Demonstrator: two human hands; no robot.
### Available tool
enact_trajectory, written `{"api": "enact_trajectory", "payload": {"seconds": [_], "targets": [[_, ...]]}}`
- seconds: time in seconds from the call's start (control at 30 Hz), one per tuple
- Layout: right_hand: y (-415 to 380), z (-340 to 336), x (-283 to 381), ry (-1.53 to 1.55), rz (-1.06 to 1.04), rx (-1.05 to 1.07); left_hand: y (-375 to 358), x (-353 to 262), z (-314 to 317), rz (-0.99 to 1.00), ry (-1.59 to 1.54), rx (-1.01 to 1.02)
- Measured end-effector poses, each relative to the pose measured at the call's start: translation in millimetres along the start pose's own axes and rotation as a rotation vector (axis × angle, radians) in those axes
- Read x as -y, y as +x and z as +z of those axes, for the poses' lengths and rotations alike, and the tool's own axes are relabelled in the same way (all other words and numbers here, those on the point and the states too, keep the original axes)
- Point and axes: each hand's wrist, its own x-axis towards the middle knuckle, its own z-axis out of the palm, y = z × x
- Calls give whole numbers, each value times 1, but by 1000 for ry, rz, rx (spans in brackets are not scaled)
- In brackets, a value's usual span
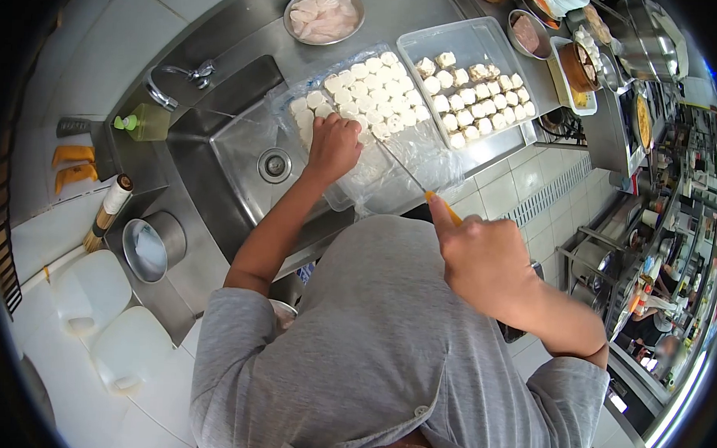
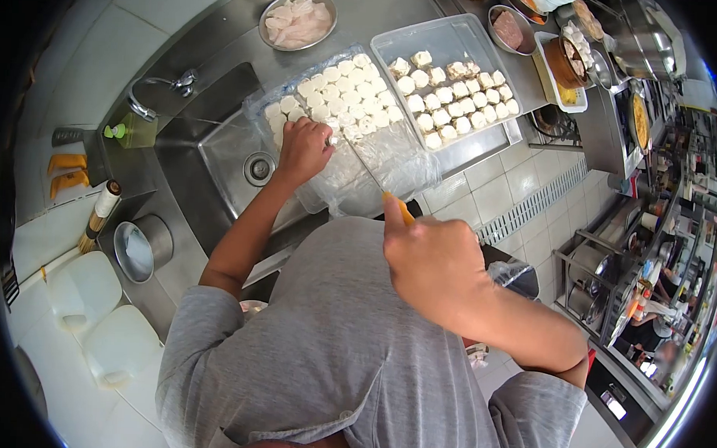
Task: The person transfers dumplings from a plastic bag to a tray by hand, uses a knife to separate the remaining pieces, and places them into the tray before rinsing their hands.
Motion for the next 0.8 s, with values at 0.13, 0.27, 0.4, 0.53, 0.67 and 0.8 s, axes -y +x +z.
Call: {"api": "enact_trajectory", "payload": {"seconds": [0.13, 0.27, 0.4, 0.53, 0.67, 0.8], "targets": [[14, -21, -4, -20, -21, 32, 8, 8, 3, 13, 49, 32], [32, -40, -22, 56, -107, -67, 22, 23, -10, -99, -114, 136], [49, -60, -17, 40, -71, 79, 60, 63, -36, -177, -65, -102], [54, -67, -12, 61, -65, 89, 81, 89, -18, -156, -44, 49], [63, -73, -9, 67, -76, 180, 95, 96, -21, -153, -12, 162], [56, -44, -15, 151, -27, 65, 101, 98, -25, -162, 20, 189]]}}
